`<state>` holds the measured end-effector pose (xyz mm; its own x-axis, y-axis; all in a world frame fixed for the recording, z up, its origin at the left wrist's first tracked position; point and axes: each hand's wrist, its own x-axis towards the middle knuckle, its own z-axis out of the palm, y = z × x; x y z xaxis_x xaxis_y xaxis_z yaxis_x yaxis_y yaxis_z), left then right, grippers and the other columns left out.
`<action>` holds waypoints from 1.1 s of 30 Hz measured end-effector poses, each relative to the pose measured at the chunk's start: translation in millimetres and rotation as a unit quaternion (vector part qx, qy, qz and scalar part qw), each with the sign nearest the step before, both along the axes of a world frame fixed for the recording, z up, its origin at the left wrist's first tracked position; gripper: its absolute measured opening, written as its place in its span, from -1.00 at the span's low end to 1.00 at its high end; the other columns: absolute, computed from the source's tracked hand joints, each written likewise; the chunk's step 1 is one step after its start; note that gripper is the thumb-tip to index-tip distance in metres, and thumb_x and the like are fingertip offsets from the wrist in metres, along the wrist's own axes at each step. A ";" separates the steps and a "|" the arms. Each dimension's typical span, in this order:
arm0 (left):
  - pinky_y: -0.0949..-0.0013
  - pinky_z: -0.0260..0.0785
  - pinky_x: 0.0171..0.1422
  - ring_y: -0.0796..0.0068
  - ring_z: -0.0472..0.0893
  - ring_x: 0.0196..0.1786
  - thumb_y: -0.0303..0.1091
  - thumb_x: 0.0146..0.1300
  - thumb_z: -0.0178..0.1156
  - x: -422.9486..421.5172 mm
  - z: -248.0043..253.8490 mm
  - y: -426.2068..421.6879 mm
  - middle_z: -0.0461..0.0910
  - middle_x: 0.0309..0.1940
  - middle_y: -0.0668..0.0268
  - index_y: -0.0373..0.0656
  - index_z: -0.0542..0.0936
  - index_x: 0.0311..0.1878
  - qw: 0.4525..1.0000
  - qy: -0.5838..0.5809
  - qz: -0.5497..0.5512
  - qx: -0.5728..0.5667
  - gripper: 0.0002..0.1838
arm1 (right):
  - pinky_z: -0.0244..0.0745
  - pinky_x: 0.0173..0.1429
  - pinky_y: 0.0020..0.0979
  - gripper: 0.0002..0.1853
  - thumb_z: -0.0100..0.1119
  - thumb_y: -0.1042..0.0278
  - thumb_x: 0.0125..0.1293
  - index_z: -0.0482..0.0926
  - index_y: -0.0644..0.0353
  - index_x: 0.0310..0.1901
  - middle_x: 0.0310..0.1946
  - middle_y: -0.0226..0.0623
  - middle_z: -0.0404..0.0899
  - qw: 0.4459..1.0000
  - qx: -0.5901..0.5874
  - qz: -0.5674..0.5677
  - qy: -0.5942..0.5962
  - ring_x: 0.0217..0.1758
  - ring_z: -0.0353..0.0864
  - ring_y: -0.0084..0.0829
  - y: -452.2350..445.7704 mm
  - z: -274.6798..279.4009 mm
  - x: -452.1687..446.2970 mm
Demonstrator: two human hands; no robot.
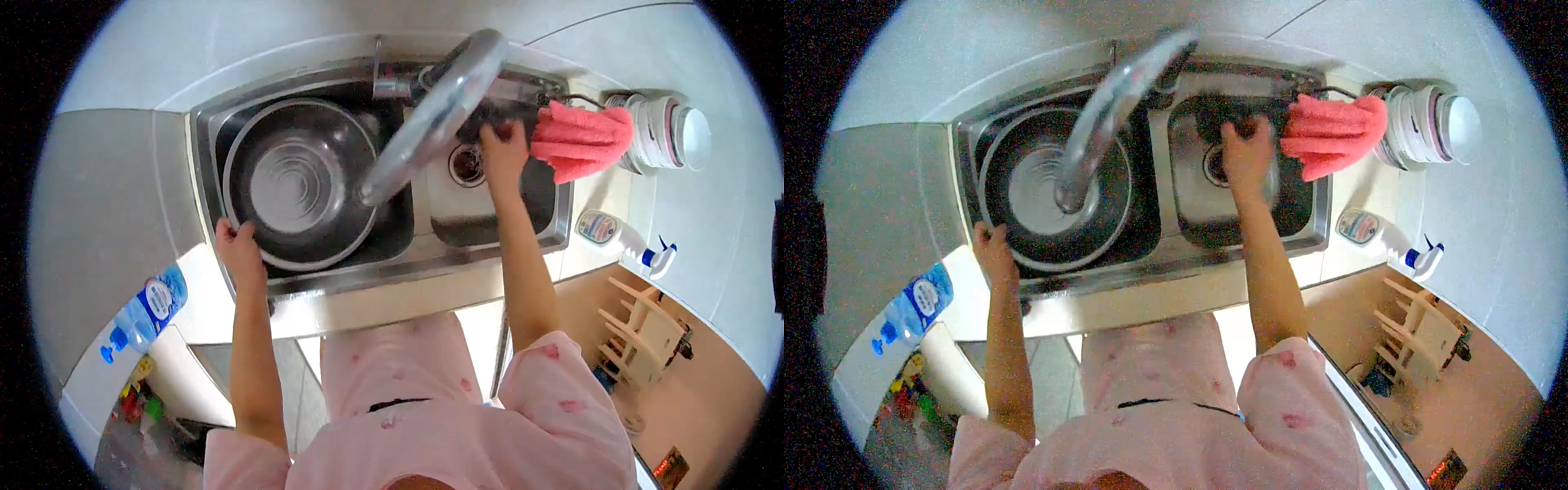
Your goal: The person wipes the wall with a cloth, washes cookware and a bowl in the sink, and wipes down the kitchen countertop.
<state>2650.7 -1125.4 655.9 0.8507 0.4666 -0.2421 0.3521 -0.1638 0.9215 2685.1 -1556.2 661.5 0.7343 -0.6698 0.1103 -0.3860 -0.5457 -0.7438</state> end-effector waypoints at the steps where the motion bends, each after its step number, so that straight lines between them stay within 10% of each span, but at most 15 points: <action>1: 0.55 0.15 -0.23 0.60 0.28 -0.40 -0.57 -0.01 0.12 -1.1 11.3 -14.2 0.34 -0.50 0.44 -0.17 0.39 -0.45 1.000 0.006 0.003 -0.026 -0.89 | 0.44 -0.20 -0.31 -0.65 0.38 0.25 0.03 0.47 0.29 -0.28 -0.46 -0.23 0.53 0.996 0.084 -0.006 -0.003 -0.37 0.51 -0.36 13.8 30.7 17.5; 3: 0.52 0.22 -0.18 0.56 0.36 -0.38 -0.54 0.05 0.16 -4.7 -3.4 -8.2 0.45 -0.43 0.38 -0.24 0.46 -0.34 0.998 0.050 0.038 -0.028 -0.89 | 0.47 -0.18 -0.25 -0.59 0.42 0.17 0.09 0.46 0.28 -0.23 -0.44 -0.23 0.55 0.985 0.162 0.010 -0.056 -0.33 0.52 -0.39 20.5 31.0 55.8; 6: 0.43 0.32 -0.07 0.44 0.50 -0.27 -0.49 0.12 0.19 -12.7 -5.7 0.0 0.54 -0.32 0.27 -0.31 0.50 -0.11 0.964 0.176 0.012 0.199 -0.75 | 0.47 -0.15 -0.11 -0.73 0.28 0.45 0.06 0.47 0.29 -0.20 -0.36 -0.06 0.58 0.984 -0.035 0.152 -0.084 -0.27 0.58 -0.06 22.7 -12.2 93.0; 10: 0.25 0.36 0.16 0.19 0.56 0.05 -0.40 0.15 0.22 -46.0 11.2 11.0 0.57 -0.09 0.07 -0.30 0.41 0.21 0.977 0.097 -0.044 0.188 -0.47 | 0.42 0.09 -0.08 -0.58 0.05 0.63 0.04 0.50 0.24 0.02 -0.13 0.06 0.56 0.951 -0.021 0.303 -0.056 -0.01 0.50 0.08 22.1 -11.0 84.6; 15: -0.09 0.16 0.28 -0.09 0.29 0.20 -0.10 -0.05 0.42 -92.8 63.6 16.3 0.30 0.15 -0.07 -0.15 0.21 0.34 0.811 0.211 -0.046 0.543 -0.10 | 0.25 0.32 -0.05 -0.35 0.23 0.49 0.05 0.37 0.03 0.26 0.31 0.00 0.19 0.951 -0.114 0.287 0.016 0.31 0.21 0.09 24.1 25.6 29.2; 19: -0.12 0.13 0.26 -0.06 0.26 0.25 0.21 -0.08 0.37 -111.2 76.7 24.7 0.27 0.19 -0.02 -0.05 0.15 0.40 0.822 0.446 -0.060 0.349 0.03 | -0.01 0.39 0.16 -0.56 0.22 0.36 0.11 0.49 0.19 0.08 0.37 0.14 0.02 0.892 -0.224 0.385 0.073 0.41 0.00 0.22 27.3 18.3 -34.0; 28: -0.02 0.30 0.05 -0.03 0.59 -0.12 -0.23 0.14 0.09 -131.4 54.2 21.4 0.60 -0.25 0.03 -0.16 0.35 -0.01 0.859 0.268 -0.087 0.428 -0.63 | 0.14 0.39 -0.09 -0.50 0.25 0.34 0.16 0.41 0.19 0.15 0.33 0.13 0.08 0.850 0.034 0.509 0.130 0.35 0.17 0.08 79.5 57.1 -102.1; 31: 0.16 0.44 -0.27 -0.01 0.61 -0.26 -0.15 0.18 0.10 -112.8 95.0 -4.2 0.60 -0.31 -0.02 -0.26 0.39 -0.11 0.933 0.168 0.028 0.317 -0.63 | 0.24 0.34 -0.18 -0.39 0.29 0.26 0.17 0.31 0.22 0.23 0.34 0.08 0.13 0.754 0.278 0.565 0.188 0.23 0.37 -0.06 104.9 87.4 -103.2; 33: 0.22 0.41 -0.18 0.17 0.57 -0.29 0.00 0.20 0.13 -100.5 127.1 -43.8 0.57 -0.36 0.08 -0.24 0.44 -0.11 0.986 0.135 0.094 0.013 -0.55 | 0.30 0.28 -0.26 -0.38 0.30 0.19 0.19 0.32 0.25 0.22 0.27 0.01 0.25 0.700 0.373 0.572 0.212 0.17 0.42 -0.19 122.6 124.3 -107.8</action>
